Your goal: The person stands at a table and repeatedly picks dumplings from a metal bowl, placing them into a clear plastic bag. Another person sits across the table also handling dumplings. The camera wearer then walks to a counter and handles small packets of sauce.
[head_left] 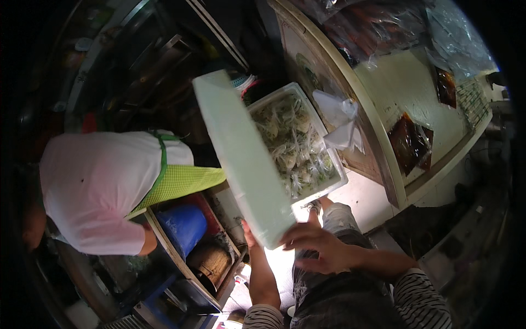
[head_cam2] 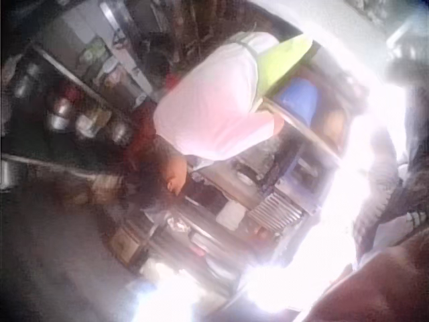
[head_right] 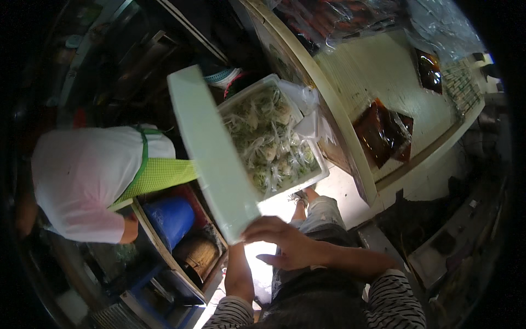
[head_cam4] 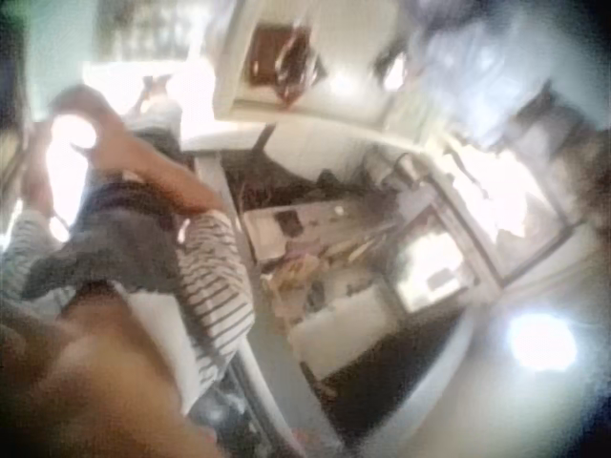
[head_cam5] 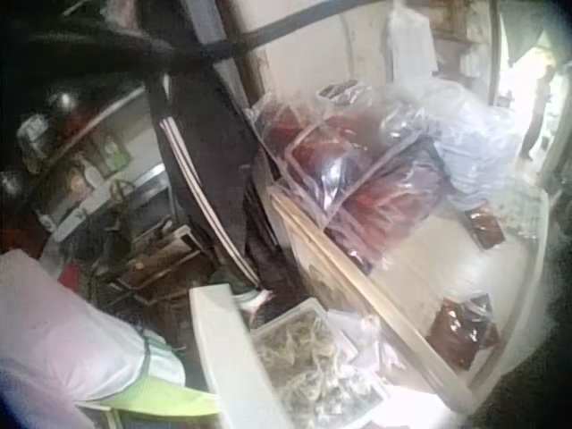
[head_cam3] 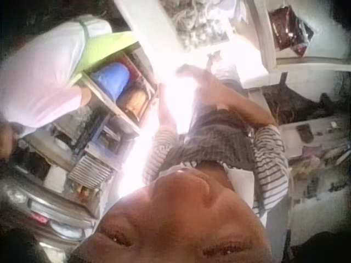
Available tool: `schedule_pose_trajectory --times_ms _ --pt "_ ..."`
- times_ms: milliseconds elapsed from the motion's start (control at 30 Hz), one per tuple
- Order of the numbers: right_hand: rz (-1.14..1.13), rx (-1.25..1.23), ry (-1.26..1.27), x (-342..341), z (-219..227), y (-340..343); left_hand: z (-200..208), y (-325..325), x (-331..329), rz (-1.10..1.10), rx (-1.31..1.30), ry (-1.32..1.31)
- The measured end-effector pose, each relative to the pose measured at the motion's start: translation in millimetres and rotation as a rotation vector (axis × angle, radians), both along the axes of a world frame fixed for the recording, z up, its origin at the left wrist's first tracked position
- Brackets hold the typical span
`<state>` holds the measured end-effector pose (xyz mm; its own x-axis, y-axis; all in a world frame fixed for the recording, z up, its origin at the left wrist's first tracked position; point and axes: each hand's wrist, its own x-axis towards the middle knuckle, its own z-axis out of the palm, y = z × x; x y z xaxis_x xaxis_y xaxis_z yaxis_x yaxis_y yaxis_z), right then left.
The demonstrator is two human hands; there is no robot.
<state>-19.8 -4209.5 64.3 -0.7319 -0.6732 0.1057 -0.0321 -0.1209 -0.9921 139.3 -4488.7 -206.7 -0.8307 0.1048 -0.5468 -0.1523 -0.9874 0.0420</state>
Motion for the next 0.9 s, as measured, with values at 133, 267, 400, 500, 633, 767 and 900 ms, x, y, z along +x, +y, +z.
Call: schedule_pose_trajectory --times_ms 133,267,400,500,633,767,900 --pt "-0.427 -0.178 -0.409 -65 -80 -8 37 14 -26 0.042 0.245 -0.046" --pt "-1.066 0.679 0.005 -165 -268 -59 32 8 -5 0.044 0.112 -0.103" --pt "-1.079 1.061 0.355 -214 -313 -78 53 18 2 0.018 -0.054 -0.183" --pt "-1.011 1.049 -0.028 -241 -345 -66 64 25 12 0.016 -0.191 -0.251" --pt "-0.926 0.136 -0.43 -232 -334 -30 76 8 26 -0.017 -0.419 -0.34" --pt "-0.893 -0.099 -0.875 -148 -95 -50 32 -29 56 -0.01 -0.499 -0.303" --pt "-0.773 -0.255 -0.633 -108 29 3 12 -36 12 -0.169 -0.435 -0.063"
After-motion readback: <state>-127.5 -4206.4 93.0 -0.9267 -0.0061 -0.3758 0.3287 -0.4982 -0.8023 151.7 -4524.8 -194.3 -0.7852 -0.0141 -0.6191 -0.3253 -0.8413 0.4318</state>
